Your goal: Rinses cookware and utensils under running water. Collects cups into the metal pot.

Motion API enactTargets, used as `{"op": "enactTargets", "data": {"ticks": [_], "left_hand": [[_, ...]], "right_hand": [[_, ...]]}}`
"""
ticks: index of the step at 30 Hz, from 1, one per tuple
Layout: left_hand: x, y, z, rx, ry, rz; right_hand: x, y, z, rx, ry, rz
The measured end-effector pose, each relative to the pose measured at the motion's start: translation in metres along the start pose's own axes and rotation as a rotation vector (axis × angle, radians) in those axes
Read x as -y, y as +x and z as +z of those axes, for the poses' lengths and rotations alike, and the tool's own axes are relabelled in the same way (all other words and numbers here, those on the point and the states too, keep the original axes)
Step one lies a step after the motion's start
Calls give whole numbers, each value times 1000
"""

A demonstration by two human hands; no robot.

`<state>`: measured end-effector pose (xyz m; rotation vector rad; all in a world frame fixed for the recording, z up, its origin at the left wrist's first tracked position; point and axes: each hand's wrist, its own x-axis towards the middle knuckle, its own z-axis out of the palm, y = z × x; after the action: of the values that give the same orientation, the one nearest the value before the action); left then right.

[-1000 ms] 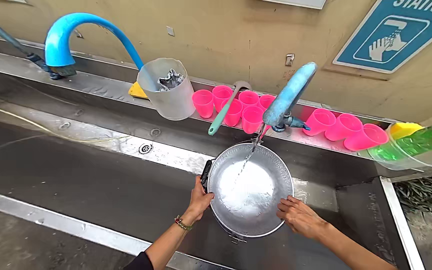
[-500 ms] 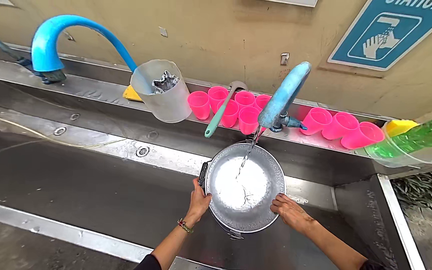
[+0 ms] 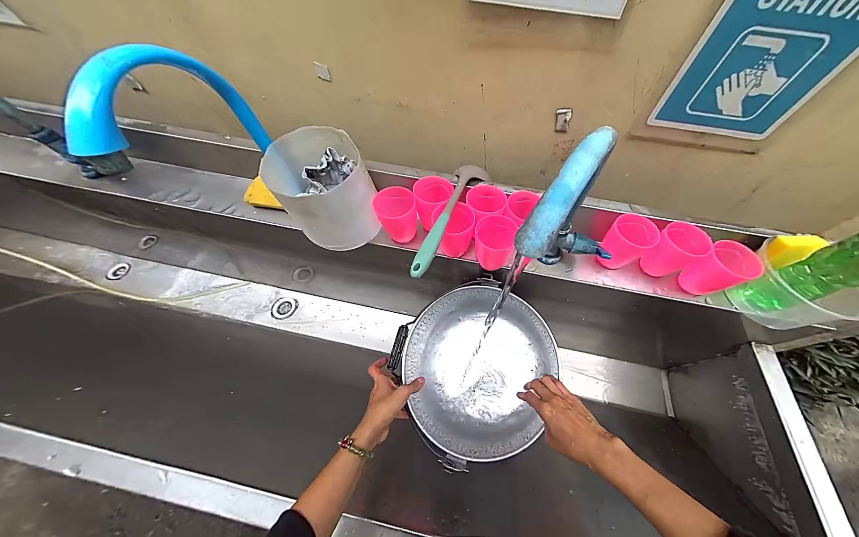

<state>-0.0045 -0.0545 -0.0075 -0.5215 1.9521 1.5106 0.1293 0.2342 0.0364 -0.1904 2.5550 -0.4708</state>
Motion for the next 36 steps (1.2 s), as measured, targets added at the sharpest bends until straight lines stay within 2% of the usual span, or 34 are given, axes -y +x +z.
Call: {"op": "enactTargets", "data": {"ticks": [2,3,4,6,7,9,11,13,19,23,27,29,32,36], "left_hand": [[-1,1,-2,-2,-5,-6],[-2,1,-3,5,-3,-19],[0,2,-3,16,3,-34],[5,5,-5,48,26,-63],[8,6,-5,60,30,-67],[9,3,-2,75,10,-62],[7,-8,6,84,-17,-40],[6,-21,16,77,-26,-15],[14,-39,38,20,-94,-60],[21,-39,43,-11,-110,-42],[20,-35,31,73,-133,-83],[14,-37,25,109,-152,-131],[11,-34,20,143,-165,-181],[11,-30,12,172,-178,-228]], "right_hand": [[12,2,-1,-84,-18,-16],[18,1,0,-185,-25,17],[24,0,4,-344,-24,82],[29,3,10,-618,49,323],[27,7,12,-674,131,453],[16,13,6,-527,395,677],[2,20,4,-410,550,757],[-5,22,-2,-355,583,806],[-16,24,-12,-353,493,844],[-28,26,-12,-292,458,835],[-18,24,-21,-199,443,855],[-11,23,-26,-222,414,853],[-3,23,-33,-384,368,803],[5,26,-62,-998,275,571]]}}
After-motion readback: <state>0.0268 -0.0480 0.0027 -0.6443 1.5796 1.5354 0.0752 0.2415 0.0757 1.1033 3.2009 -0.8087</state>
